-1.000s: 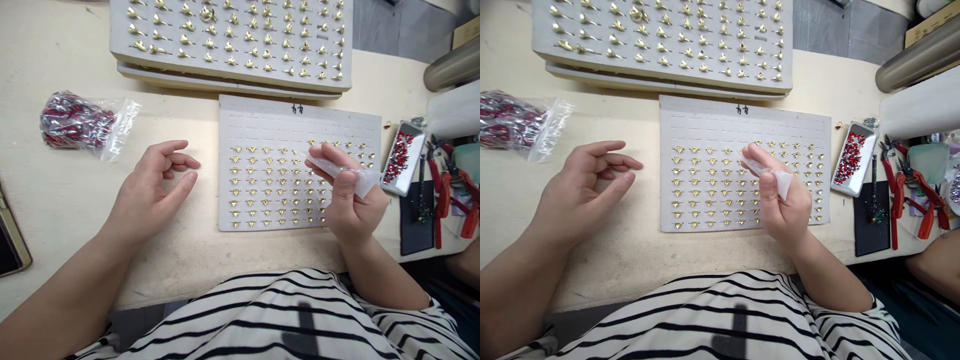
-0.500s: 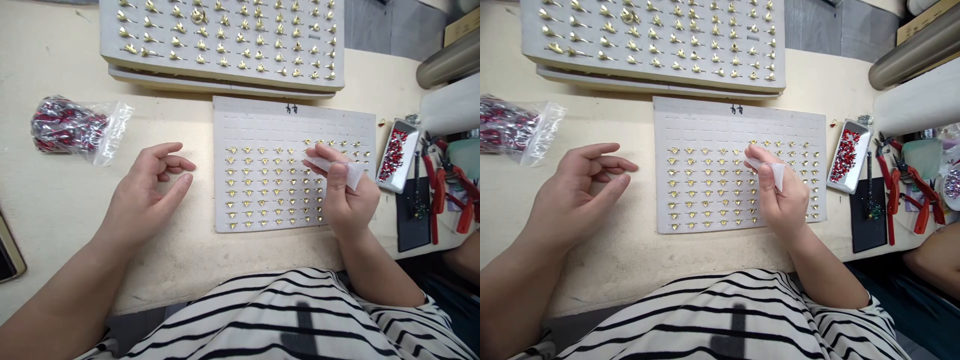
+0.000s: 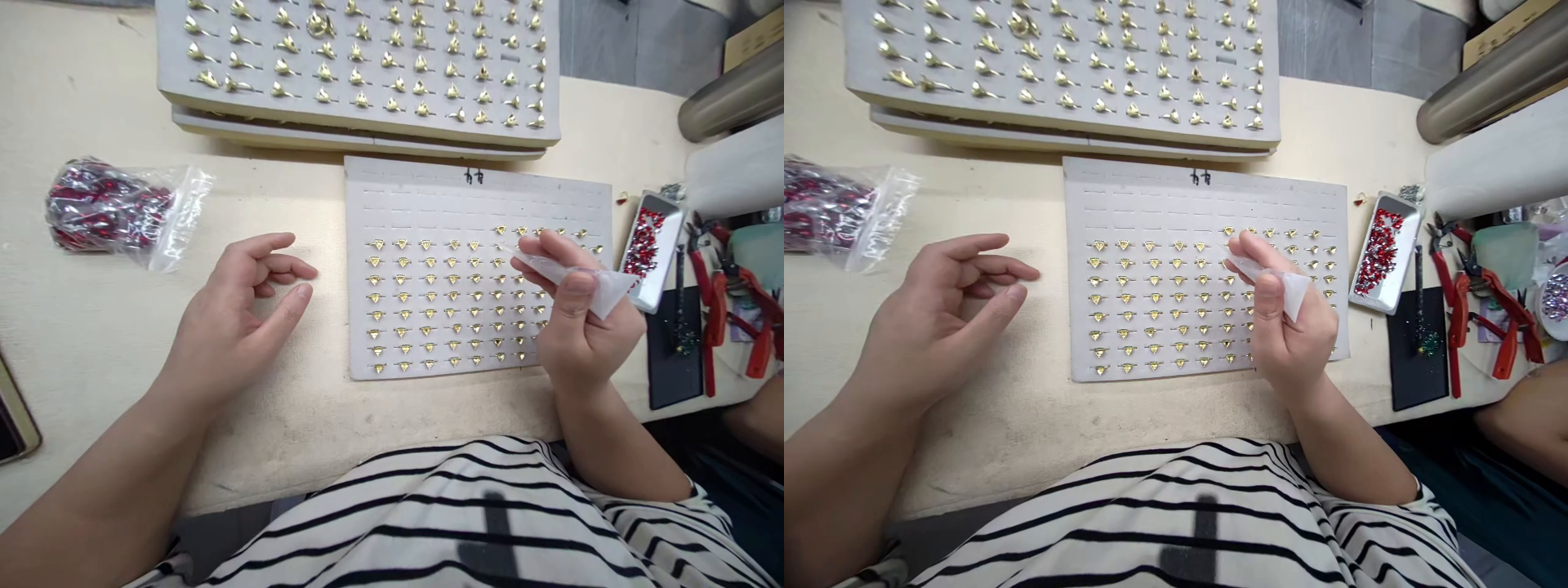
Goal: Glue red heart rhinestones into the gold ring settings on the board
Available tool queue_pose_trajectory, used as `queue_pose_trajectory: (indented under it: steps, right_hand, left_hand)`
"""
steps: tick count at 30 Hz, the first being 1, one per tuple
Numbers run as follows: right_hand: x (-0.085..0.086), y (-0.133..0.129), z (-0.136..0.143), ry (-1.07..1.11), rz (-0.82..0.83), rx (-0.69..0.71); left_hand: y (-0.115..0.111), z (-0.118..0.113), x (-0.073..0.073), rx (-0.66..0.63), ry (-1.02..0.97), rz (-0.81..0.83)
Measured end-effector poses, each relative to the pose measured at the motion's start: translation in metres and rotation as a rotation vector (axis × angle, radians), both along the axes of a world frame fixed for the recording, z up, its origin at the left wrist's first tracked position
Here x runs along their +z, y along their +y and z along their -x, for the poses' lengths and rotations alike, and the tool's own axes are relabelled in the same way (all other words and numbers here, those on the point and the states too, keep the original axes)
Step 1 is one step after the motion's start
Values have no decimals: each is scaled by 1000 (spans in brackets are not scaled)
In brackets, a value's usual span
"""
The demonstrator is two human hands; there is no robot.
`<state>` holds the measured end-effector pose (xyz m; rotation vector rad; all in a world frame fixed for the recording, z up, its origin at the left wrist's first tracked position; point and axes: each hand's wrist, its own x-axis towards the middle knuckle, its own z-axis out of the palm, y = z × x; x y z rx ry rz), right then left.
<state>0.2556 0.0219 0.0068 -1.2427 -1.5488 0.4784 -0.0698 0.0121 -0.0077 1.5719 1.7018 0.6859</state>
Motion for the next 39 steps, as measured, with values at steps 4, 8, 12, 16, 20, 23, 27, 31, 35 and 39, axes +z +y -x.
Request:
queue_pose_trajectory:
  steps: [4, 8, 12, 16, 20, 23, 27, 31, 35, 39]
  right_hand:
    - [-2, 5, -7, 4, 8, -18]
    - [-3, 10, -12, -1, 47, -19]
    - [-6, 12, -15, -29, 74, 1]
    - [-9, 13, -17, -44, 96, -1]
    - [-8, 12, -17, -42, 96, -7]
    - [-6, 12, -15, -19, 81, -13]
    - [0, 11, -12, 11, 25, -30]
    - [2, 10, -15, 39, 1, -65]
    - [0, 11, -24, 17, 44, -114]
    - [-3, 13, -29, -12, 75, -111]
  left_hand:
    - [-1, 0, 1, 2, 22, 12]
    - [0, 0, 0, -10, 28, 0]
    - [1, 0, -2, -18, 0, -3]
    - [1, 1, -2, -16, 2, -3]
    - [1, 1, -2, -17, 11, -12]
    - [1, 1, -2, -13, 13, -5]
    - [1, 1, -2, -15, 9, -1]
    - [1, 1, -1, -12, 13, 6]
    - [0, 1, -1, -1, 20, 21]
    - [0, 2, -2, 3, 27, 31]
